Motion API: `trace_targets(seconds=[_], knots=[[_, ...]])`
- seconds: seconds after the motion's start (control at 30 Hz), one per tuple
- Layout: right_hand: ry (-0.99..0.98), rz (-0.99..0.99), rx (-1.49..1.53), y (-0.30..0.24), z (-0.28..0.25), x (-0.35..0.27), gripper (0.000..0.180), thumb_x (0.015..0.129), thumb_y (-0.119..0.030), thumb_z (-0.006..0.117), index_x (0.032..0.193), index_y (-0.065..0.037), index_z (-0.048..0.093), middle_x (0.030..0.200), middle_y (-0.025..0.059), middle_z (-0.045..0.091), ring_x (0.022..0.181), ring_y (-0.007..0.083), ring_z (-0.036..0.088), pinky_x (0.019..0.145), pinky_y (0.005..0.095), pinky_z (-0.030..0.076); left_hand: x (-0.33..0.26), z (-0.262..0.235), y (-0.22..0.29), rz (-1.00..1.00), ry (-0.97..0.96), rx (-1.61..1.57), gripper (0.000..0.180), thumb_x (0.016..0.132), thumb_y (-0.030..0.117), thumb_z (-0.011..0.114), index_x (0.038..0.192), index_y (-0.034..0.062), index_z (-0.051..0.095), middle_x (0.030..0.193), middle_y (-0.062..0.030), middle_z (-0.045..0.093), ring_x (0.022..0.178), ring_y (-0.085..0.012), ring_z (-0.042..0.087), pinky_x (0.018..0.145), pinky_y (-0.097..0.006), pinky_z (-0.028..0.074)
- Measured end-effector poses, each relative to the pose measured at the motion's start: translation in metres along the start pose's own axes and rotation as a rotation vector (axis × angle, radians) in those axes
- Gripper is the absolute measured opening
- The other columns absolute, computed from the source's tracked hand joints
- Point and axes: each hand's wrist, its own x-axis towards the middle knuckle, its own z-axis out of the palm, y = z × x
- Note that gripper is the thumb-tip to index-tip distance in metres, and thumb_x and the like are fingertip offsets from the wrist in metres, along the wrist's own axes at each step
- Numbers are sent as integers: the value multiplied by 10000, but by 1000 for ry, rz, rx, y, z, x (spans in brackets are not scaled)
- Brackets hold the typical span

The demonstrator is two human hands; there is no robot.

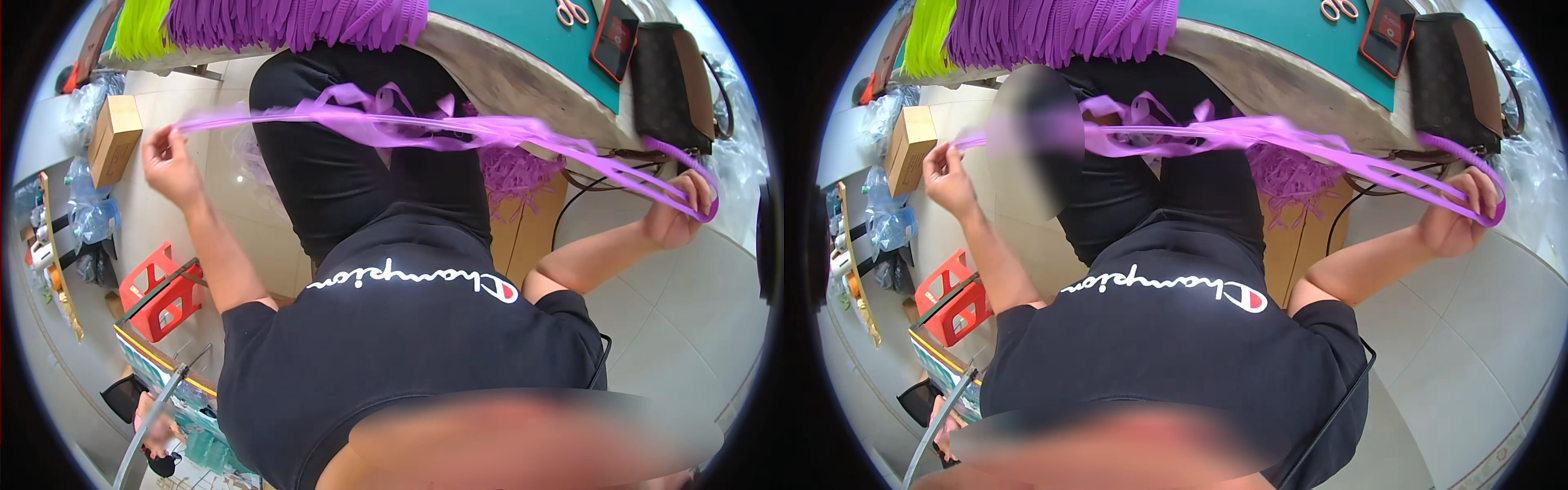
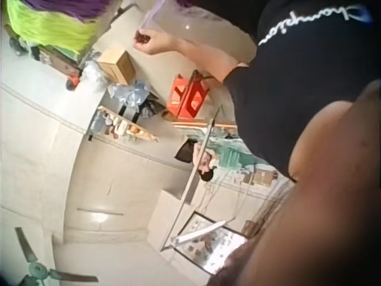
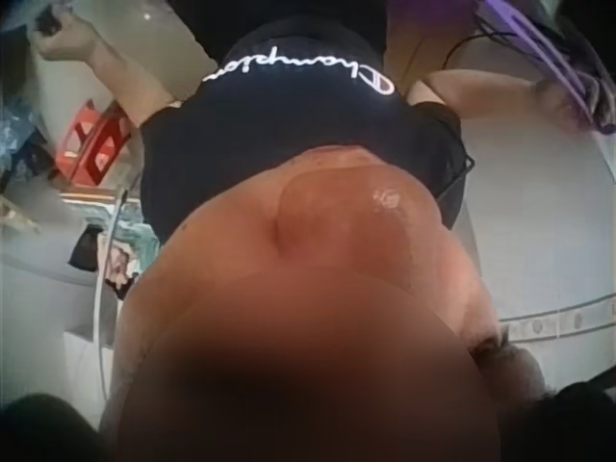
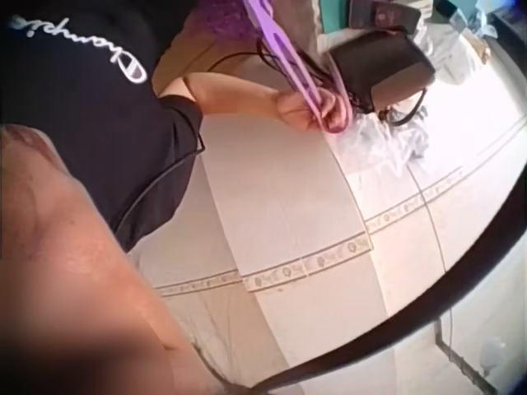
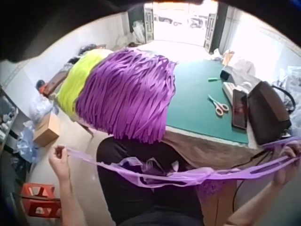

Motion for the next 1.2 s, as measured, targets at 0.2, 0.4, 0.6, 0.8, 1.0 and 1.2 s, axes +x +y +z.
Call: trace_targets(seconds=[0.2, 0.4, 0.6, 0.8, 1.0, 1.2], knots=[[96, -216, -46, -98, -8, 20, 36, 779, -23, 543, 792, -7, 514, 764, 67, 541, 762, 191, 533, 543, 264, 407, 46, -74, -97, 261, 180, 440, 62, 819, 66, 656, 874, 42, 672, 781, -65, 685, 697, -161, 657, 649, -287, 525], [72, -381, -5, -160, 3, 25, 57, 766, -36, 537, 797, -2, 502, 733, 75, 524, 706, 192, 529, 508, 248, 412, 78, -120, -137, 35, 247, 668, 94, 781, 145, 701, 851, 81, 700, 798, -48, 702, 708, -181, 670, 656, -313, 523], [-84, -25, -129, -96, 55, 7, 40, 790, -18, 536, 773, -3, 503, 729, 71, 481, 742, 185, 492, 591, 281, 383, -11, -36, -2, 259, -385, -64, 61, 826, 5, 618, 873, 28, 649, 802, 2, 611, 714, -72, 561, 643, -209, 466], [-641, -150, -984, 22, 94, -22, 162, 907, -124, 548, 1013, -17, 608, 982, 160, 615, 931, 273, 564, 694, 347, 418, -114, 25, 162, 791, -930, 79, 302, 787, 132, 682, 1064, 25, 629, 1004, -151, 631, 978, -309, 605, 874, -371, 470], [-448, 127, -570, 137, 105, -47, 187, 895, -79, 633, 805, -102, 471, 812, 80, 630, 684, 159, 657, 513, 235, 538, -227, 51, 247, 668, -1107, -658, 432, 782, 256, 751, 1106, 8, 607, 965, -138, 653, 911, -256, 646, 826, -353, 512], [-446, 127, -757, 160, 107, -48, 237, 873, -55, 660, 774, -118, 455, 788, 44, 631, 640, 94, 623, 470, 204, 522, -251, 59, 238, 340, -1213, -736, 252, 813, 150, 724, 979, -15, 629, 842, -106, 683, 768, -184, 683, 699, -284, 549]])
